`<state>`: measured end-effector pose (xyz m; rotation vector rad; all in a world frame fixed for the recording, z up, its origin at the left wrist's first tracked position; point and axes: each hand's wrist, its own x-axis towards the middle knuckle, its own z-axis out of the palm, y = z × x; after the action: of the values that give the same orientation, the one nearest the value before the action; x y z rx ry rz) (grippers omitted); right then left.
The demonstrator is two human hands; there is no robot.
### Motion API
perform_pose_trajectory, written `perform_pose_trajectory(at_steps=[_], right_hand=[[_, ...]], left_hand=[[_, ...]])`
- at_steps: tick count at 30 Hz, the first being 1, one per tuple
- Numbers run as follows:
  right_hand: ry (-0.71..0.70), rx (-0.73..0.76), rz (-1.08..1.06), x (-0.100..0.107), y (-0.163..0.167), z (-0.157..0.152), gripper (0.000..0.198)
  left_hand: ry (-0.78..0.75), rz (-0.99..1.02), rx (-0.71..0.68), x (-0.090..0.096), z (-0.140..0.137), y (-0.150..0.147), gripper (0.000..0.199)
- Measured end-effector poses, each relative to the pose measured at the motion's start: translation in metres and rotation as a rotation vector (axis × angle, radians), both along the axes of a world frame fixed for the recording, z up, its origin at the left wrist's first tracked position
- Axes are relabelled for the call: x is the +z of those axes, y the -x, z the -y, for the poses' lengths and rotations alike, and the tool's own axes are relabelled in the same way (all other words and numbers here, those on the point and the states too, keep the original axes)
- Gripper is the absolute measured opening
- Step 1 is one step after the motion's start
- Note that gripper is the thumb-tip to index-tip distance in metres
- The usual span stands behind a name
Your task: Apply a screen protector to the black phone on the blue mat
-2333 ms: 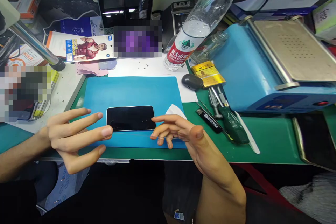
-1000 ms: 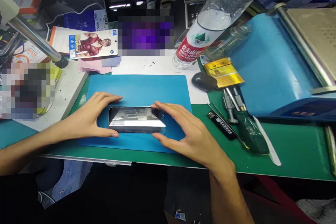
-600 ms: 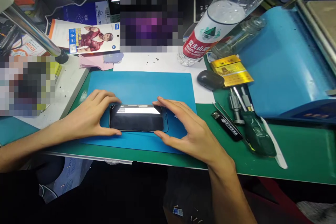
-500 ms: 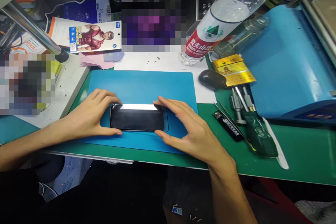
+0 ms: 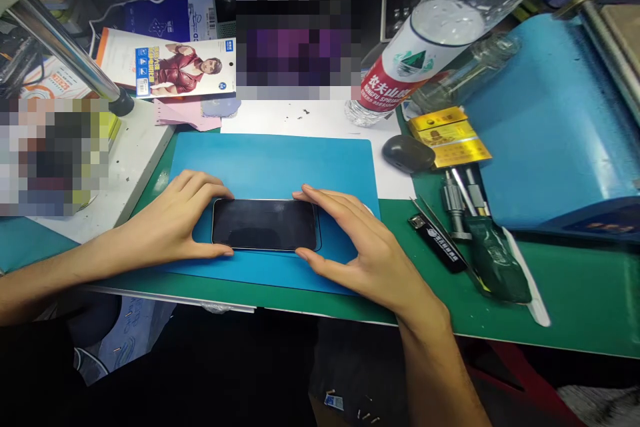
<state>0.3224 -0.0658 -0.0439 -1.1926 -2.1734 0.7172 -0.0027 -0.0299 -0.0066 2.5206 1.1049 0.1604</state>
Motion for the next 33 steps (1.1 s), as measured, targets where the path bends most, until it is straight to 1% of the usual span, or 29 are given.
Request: perform_pose_trajectory(at_steps=[13, 18, 28, 33], right_hand=[[-0.025, 0.014, 0.029, -0.0019, 0.0014, -0.0016, 0.080], [-0.012, 0.009, 0.034, -0.0027, 0.0012, -0.0014, 0.081], [-0.020, 0.011, 0.036, -0.0030, -0.0001, -0.0001, 0.083], [-0.046, 0.006, 0.055, -0.0026, 0.0009, 0.0004, 0.083]], left_hand=[[-0.035, -0.010, -0.013, -0.0018, -0.0008, 0.0009, 0.070], [-0.030, -0.006, -0.007, -0.0017, -0.0003, 0.0012, 0.067], [-0.070, -0.016, -0.025, -0.0029, -0.0008, 0.0014, 0.068], [-0.075, -0.017, -0.028, -0.0024, -0.0004, 0.0013, 0.067]])
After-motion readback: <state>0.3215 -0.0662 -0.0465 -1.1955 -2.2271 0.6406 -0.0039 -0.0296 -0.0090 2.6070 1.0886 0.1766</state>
